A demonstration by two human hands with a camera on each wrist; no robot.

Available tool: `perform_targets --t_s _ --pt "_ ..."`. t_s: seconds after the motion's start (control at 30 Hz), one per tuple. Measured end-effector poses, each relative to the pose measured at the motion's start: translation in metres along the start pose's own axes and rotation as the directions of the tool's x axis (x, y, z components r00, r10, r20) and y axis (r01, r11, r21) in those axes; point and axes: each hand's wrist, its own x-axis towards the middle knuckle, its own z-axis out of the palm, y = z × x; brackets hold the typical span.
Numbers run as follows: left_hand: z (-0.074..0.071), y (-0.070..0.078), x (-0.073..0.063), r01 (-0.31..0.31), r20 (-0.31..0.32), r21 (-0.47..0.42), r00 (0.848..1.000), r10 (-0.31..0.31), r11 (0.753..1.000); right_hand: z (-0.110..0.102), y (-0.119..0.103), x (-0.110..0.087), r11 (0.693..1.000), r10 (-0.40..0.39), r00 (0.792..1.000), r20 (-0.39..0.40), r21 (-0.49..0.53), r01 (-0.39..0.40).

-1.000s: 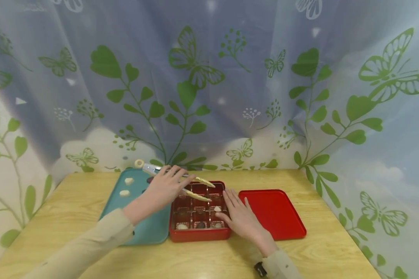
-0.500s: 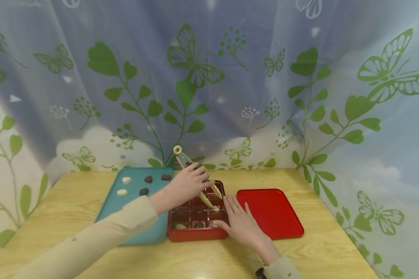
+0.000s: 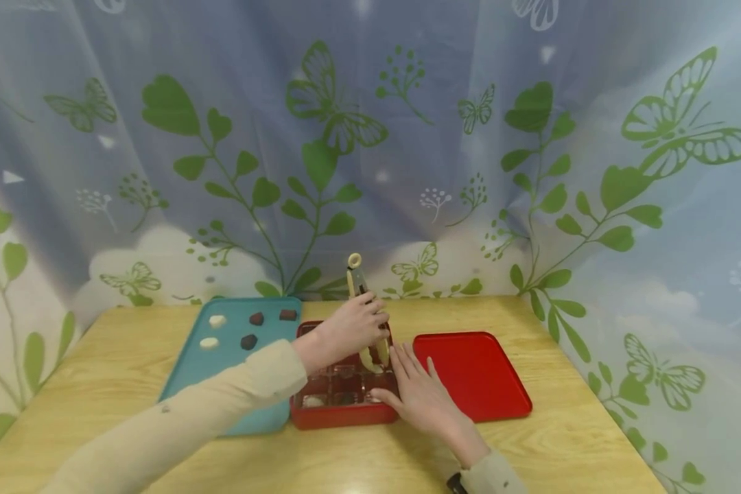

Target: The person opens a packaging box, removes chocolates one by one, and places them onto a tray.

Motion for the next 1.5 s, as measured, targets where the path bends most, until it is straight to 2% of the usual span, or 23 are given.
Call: perform_targets --t_s 0.2,0.4,0.63,0.8,0.93,1.07,1.2,1.3,1.5 --pt "0.009 0.0 -0.007 0.042 0.001 -0.094 0.999 -0.042 0.995 0.0 0.0 0.0 1.0 -0.006 1.0 -0.016 -0.019 0.006" --pt "0.006 0.002 -0.007 0.047 -0.029 -0.062 0.998 -0.048 0.997 0.0 0.0 0.0 1.0 -0.003 1.0 -0.02 -0.019 0.003" --pt "0.001 0.01 -0.004 0.055 -0.041 -0.08 0.997 -0.059 0.995 0.001 0.0 0.001 1.0 -0.013 1.0 -0.02 -0.025 0.012" --pt "0.004 0.007 -0.01 0.056 -0.051 -0.08 0.997 -0.06 0.995 0.0 -0.001 0.0 1.0 -0.016 1.0 -0.026 -0.025 0.016" --pt "0.007 0.0 -0.017 0.078 -0.073 -0.103 0.994 -0.086 0.992 0.0 -0.001 0.0 1.0 -0.015 1.0 -0.023 -0.025 0.014" --pt "0.013 -0.008 -0.03 0.128 -0.138 -0.133 0.98 -0.146 0.983 0.0 -0.002 -0.001 1.0 -0.016 1.0 -0.023 -0.022 0.016" --pt "0.025 -0.013 -0.05 0.189 -0.222 -0.208 0.946 -0.235 0.96 -0.001 -0.005 -0.001 1.0 -0.01 1.0 -0.026 -0.023 0.01" --pt "0.034 -0.014 -0.065 0.232 -0.239 -0.271 0.924 -0.299 0.934 -0.001 -0.005 -0.001 1.0 -0.004 1.0 -0.028 -0.03 0.003" --pt "0.047 -0.019 -0.095 0.296 -0.227 -0.368 0.891 -0.394 0.881 0.001 -0.005 -0.001 0.999 0.0 0.999 -0.034 -0.034 -0.002"
